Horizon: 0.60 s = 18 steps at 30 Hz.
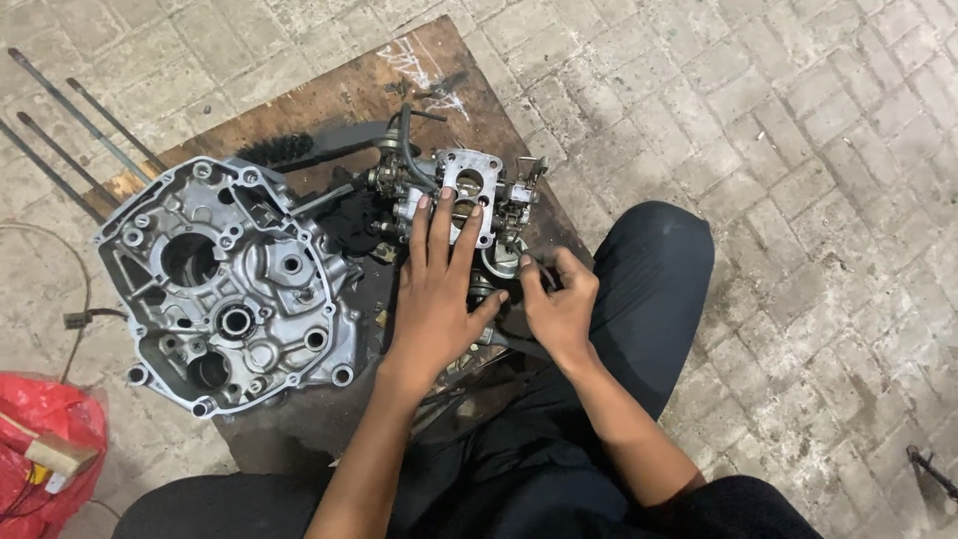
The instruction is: The person assembles a small engine by hand, placing and adjusting internal components such as gears and a piston assembly on a wooden board. The person aligns parts, rotates components, and secures them together without using tools.
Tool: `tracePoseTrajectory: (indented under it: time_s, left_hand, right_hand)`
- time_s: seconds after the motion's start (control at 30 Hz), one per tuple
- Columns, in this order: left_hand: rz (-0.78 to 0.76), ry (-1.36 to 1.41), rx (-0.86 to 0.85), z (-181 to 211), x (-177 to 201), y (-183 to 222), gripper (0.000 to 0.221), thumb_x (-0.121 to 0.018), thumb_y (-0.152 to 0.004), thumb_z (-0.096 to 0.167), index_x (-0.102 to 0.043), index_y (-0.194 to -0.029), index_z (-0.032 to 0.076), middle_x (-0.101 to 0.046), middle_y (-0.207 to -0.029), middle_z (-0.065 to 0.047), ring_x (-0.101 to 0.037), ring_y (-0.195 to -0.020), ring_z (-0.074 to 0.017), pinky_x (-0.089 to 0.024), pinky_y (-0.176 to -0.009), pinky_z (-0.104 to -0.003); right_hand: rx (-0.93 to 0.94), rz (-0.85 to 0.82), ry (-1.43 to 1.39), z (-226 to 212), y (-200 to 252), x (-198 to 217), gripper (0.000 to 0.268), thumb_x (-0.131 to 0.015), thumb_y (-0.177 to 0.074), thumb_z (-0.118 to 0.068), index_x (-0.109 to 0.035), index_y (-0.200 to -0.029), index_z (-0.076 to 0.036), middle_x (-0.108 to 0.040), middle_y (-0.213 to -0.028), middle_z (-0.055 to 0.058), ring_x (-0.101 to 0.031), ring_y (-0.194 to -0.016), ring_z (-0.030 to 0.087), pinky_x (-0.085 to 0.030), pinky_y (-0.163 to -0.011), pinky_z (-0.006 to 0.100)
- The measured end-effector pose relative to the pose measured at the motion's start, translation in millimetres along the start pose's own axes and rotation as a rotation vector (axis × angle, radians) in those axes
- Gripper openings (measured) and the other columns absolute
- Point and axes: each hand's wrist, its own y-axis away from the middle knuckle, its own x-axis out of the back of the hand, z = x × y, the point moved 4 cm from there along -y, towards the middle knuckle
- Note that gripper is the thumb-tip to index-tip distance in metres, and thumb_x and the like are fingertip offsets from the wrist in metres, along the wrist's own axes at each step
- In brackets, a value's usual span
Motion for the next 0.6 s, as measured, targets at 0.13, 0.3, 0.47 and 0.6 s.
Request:
tracePoseTrajectory:
  time_s: [0.13, 0.3, 0.47, 0.6]
  left_hand:
    - [0.021, -0.033, -0.01, 0.3, 1.1, 0.2, 0.101, -0.084, -0.084, 0.025, -0.025, -0.164, 0.012, 0.003, -0.173, -0.016, 0.002, -0.156, -0.0464, -0.043, -0.097, -0.07]
    - [0.003, -0.028, -0.009, -1.6, 0.2, 0.9, 0.099, -0.084, -0.082, 0.028, -0.029, -0.163, 0.011, 0.0, -0.173, -0.018, 0.0, -0.156, -0.0467, -0.042, -0.099, -0.072]
    - [0.007, -0.026, -0.014, -1.5, 1.2, 0.3, 0.099, -0.084, -0.083, 0.027, -0.028, -0.163, 0.012, 0.0, -0.173, -0.017, 0.0, -0.156, -0.0469, -0.042, -0.099, -0.072]
    - [0.009, -0.024, -0.018, -2.9, -1.7, 0.5, 0.098, -0.083, -0.083, 0.028, -0.029, -0.163, 0.011, 0.0, -0.173, -0.018, 0.0, -0.156, -0.0479, -0.042, -0.099, -0.072]
  right_hand:
    - [0.063, -0.003, 0.09, -11.6, 9.3, -2.0, 0.012, -0.07, -0.094, -0.003, -0.066, -0.083, 0.0, -0.063, -0.062, 0.02, -0.062, -0.05, 0.029, -0.043, -0.046, 0.043]
    - [0.211, -0.038, 0.135, -28.4, 0.6, 2.3, 0.014, -0.063, -0.1, 0.0, -0.066, -0.087, -0.003, -0.059, -0.065, 0.016, -0.058, -0.053, 0.03, -0.045, -0.05, 0.04]
    - [0.255, -0.171, 0.159, -13.2, -6.3, 13.0, 0.006, -0.069, -0.096, -0.001, -0.069, -0.089, -0.003, -0.062, -0.071, 0.015, -0.058, -0.057, 0.031, -0.045, -0.054, 0.04]
    - [0.316, -0.231, 0.17, -7.3, -10.0, 13.7, 0.002, -0.074, -0.092, -0.004, -0.072, -0.091, -0.004, -0.063, -0.074, 0.014, -0.06, -0.061, 0.033, -0.047, -0.058, 0.042]
